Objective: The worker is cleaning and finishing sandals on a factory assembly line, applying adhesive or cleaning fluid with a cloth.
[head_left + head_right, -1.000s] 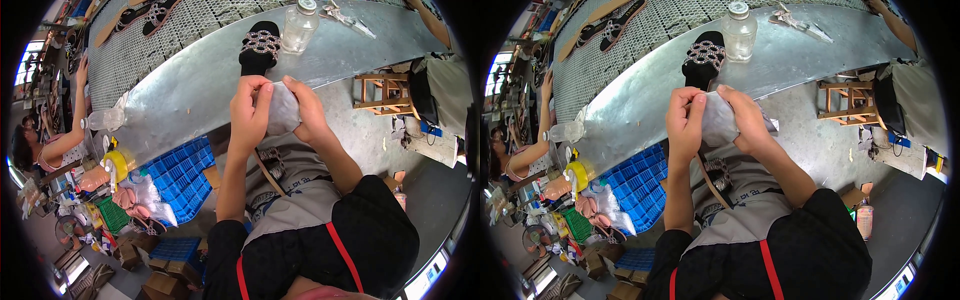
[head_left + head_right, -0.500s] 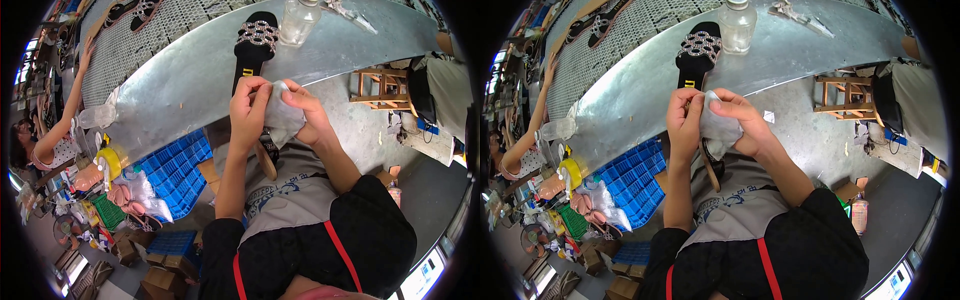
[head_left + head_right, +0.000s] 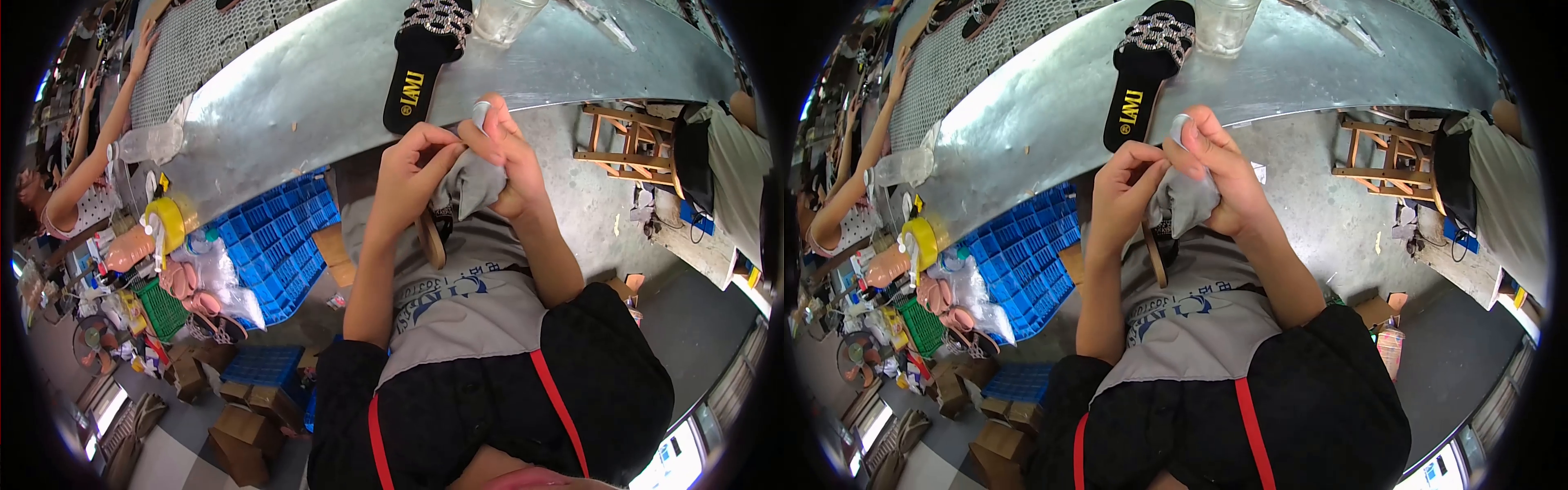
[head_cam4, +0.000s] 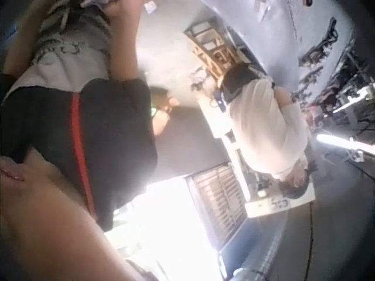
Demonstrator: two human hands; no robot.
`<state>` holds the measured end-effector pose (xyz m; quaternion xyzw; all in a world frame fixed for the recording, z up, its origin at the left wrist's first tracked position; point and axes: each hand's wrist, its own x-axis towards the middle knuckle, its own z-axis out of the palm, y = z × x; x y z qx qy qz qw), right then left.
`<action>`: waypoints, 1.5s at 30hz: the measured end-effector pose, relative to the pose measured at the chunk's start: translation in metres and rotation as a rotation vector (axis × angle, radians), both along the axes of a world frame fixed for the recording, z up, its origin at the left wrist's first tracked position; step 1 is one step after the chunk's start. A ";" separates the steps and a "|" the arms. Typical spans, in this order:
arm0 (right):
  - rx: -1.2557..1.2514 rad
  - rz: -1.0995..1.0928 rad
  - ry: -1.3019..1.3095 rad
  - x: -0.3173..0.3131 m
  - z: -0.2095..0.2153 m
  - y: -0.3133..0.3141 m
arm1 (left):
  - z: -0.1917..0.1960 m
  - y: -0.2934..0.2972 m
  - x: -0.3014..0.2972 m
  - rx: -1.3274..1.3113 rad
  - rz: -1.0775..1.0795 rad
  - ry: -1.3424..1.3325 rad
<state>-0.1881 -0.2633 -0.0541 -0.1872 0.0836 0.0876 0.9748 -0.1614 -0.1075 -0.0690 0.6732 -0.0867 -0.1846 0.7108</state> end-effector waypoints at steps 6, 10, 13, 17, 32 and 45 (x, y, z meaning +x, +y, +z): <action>-0.077 0.044 -0.094 -0.007 -0.009 -0.024 | -0.003 0.056 -0.017 0.530 -0.173 -0.389; -0.296 0.060 0.028 -0.014 -0.027 -0.028 | -0.006 0.054 -0.041 0.794 -0.170 -0.002; -0.578 0.067 0.140 -0.017 -0.039 -0.016 | -0.040 0.059 -0.058 0.765 -0.046 0.136; -0.407 0.084 0.165 -0.029 -0.055 -0.013 | -0.035 0.054 -0.085 0.562 -0.117 0.306; -0.380 -0.026 0.146 -0.030 -0.026 -0.009 | -0.010 0.028 -0.108 -0.182 0.154 0.390; -0.458 -0.111 0.147 -0.019 -0.015 -0.037 | 0.057 0.059 -0.050 0.694 0.084 0.005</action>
